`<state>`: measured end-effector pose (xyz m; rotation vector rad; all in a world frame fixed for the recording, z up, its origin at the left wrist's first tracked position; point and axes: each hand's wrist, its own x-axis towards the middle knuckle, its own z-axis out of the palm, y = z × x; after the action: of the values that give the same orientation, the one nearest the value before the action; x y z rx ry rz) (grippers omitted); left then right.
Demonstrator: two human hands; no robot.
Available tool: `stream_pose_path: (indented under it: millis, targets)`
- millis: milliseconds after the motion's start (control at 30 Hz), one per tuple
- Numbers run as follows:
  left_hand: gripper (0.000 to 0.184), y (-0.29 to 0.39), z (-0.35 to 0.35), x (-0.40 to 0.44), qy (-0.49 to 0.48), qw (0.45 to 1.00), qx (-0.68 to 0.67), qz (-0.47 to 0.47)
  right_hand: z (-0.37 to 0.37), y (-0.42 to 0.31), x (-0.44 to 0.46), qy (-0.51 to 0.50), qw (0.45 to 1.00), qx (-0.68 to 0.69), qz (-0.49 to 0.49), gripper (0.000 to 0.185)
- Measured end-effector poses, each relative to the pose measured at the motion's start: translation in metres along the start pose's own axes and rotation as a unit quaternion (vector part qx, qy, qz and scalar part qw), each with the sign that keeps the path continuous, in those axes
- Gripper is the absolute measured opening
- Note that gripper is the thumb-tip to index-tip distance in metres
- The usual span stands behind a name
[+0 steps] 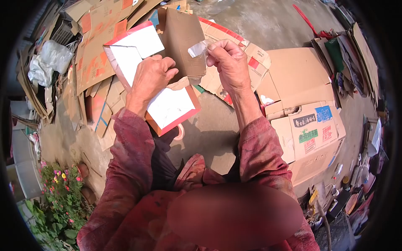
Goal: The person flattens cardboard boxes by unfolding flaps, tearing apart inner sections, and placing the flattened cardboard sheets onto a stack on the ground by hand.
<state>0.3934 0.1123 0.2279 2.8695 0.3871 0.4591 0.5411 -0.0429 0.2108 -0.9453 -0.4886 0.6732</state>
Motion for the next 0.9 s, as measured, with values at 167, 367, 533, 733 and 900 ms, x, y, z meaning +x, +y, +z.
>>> stream_pose_path:
  millis: [167, 367, 533, 733, 900]
  targets:
    - [0.016, -0.005, 0.002, 0.012, 0.055, 0.997, -0.052, -0.032, 0.006, -0.008, -0.002, -0.001, 0.999, 0.053, 0.007, 0.026]
    - [0.013, -0.001, -0.001, 0.016, 0.022, 0.997, -0.047, -0.065, -0.009, -0.010, 0.005, 0.089, 0.988, -0.130, -0.006, 0.025]
    - [0.012, -0.005, -0.014, 0.014, 0.048, 0.989, -0.078, -0.119, -0.041, -0.029, 0.011, 0.164, 0.984, -0.063, 0.029, 0.018]
    - [0.014, -0.014, -0.006, 0.018, 0.037, 0.982, -0.096, -0.157, 0.046, -0.006, -0.040, -0.130, 0.932, -0.338, -0.028, 0.016]
    - [0.016, -0.007, -0.001, 0.023, 0.032, 0.991, -0.047, -0.119, 0.052, 0.028, -0.035, -0.174, 0.797, -0.506, -0.281, 0.026]
